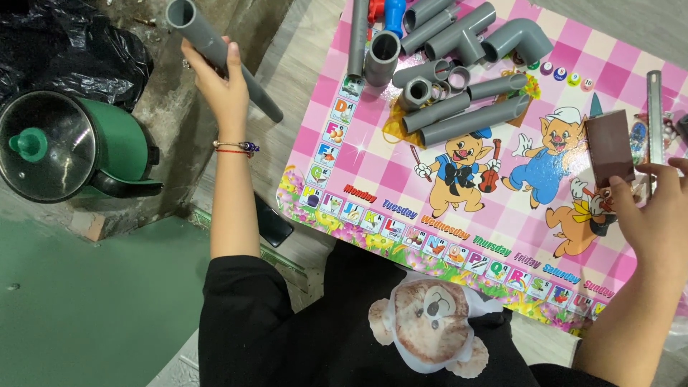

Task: The person smooths the cut edge of a gray PVC pipe using a sanding block. They hold the pipe in one hand and rub the sanding block against the rim repeatedly to remove burrs. Other PVC fittings and a metal file are visible on the table.

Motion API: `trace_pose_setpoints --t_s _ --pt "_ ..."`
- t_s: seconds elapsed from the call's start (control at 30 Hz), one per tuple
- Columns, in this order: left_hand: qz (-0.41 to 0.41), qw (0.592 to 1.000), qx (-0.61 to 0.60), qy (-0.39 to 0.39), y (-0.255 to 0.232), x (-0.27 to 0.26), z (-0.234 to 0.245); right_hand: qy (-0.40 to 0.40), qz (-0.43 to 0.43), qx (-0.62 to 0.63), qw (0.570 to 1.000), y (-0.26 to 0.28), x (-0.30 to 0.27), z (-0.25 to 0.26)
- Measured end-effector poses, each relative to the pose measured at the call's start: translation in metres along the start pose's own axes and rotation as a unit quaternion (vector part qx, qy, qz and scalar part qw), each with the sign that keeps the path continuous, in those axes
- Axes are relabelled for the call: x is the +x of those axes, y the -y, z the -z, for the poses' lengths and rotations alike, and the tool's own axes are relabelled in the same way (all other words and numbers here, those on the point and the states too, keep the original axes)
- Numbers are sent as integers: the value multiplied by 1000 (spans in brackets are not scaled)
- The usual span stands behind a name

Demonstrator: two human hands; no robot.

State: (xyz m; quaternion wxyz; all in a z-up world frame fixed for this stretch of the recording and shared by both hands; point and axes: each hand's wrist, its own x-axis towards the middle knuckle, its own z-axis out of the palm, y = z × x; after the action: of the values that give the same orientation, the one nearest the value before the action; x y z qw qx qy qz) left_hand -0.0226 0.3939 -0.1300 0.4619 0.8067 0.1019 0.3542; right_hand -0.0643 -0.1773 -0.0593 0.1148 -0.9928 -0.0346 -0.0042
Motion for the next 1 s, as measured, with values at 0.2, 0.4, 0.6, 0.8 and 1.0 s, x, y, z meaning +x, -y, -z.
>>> trace_pose_setpoints --t_s 0.2,0.4,0.6,0.8,1.0 --pt "132 991 33 -14 46 -22 -10 23 -32 27 999 11 -2 2" --pt "163 960 220 64 158 -96 -21 -3 -31 -11 999 30 -5 13" --pt "-20 879 449 160 97 -71 -6 -64 45 -58 995 2 -5 -9" --pt "-101 821 502 254 116 -81 -4 -62 -18 8 998 5 0 -3" --pt "-71 833 450 315 144 -105 -20 -55 -55 21 997 9 4 3"
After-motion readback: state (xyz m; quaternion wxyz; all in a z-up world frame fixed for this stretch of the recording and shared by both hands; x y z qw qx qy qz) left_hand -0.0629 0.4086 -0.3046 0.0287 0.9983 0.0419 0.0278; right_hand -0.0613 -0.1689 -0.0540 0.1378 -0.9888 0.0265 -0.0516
